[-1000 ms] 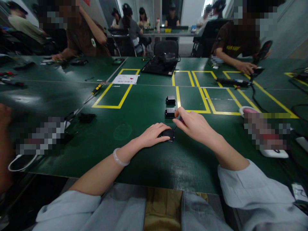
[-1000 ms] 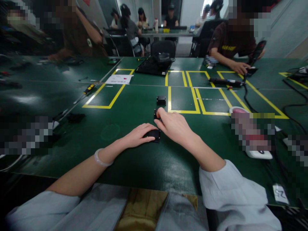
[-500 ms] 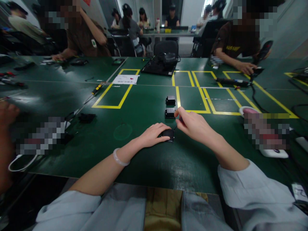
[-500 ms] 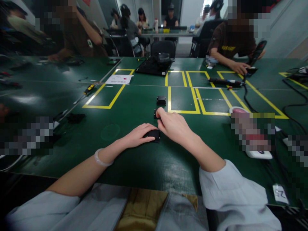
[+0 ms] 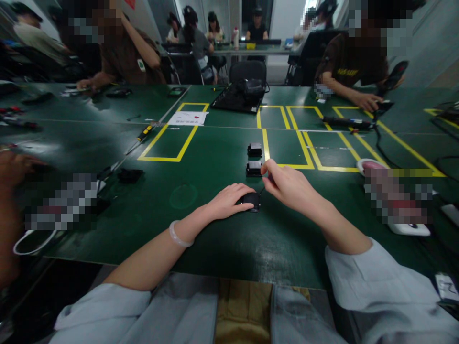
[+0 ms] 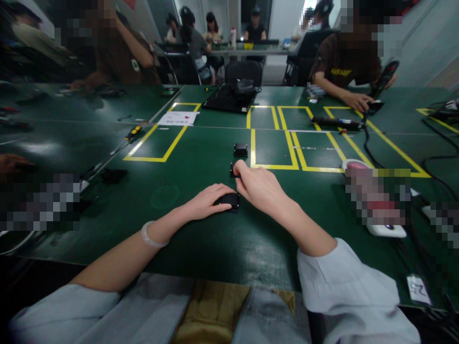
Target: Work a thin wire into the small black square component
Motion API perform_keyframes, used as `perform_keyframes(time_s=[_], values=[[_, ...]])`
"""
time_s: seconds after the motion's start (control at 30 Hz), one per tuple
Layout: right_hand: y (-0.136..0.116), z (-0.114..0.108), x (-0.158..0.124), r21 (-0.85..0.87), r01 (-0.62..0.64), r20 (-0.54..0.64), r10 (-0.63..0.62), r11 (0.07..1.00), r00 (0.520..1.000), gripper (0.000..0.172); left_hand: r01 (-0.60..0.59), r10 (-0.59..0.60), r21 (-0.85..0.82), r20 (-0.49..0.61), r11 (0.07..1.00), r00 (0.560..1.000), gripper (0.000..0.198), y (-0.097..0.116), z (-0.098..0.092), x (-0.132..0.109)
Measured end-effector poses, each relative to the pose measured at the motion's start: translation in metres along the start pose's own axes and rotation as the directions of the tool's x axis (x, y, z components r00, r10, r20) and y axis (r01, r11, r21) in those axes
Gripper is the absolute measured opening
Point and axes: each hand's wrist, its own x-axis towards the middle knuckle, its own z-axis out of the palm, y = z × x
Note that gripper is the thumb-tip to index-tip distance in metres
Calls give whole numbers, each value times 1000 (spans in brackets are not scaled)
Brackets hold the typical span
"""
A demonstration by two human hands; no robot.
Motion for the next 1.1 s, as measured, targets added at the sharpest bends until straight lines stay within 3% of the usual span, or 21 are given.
perform_keyframes(time_s=[1.1], values=[[0,0,0,-25,18,-10,-18,1000,1000,19,-5,5,-7,-3,1000,1000,42,-1,0,0]])
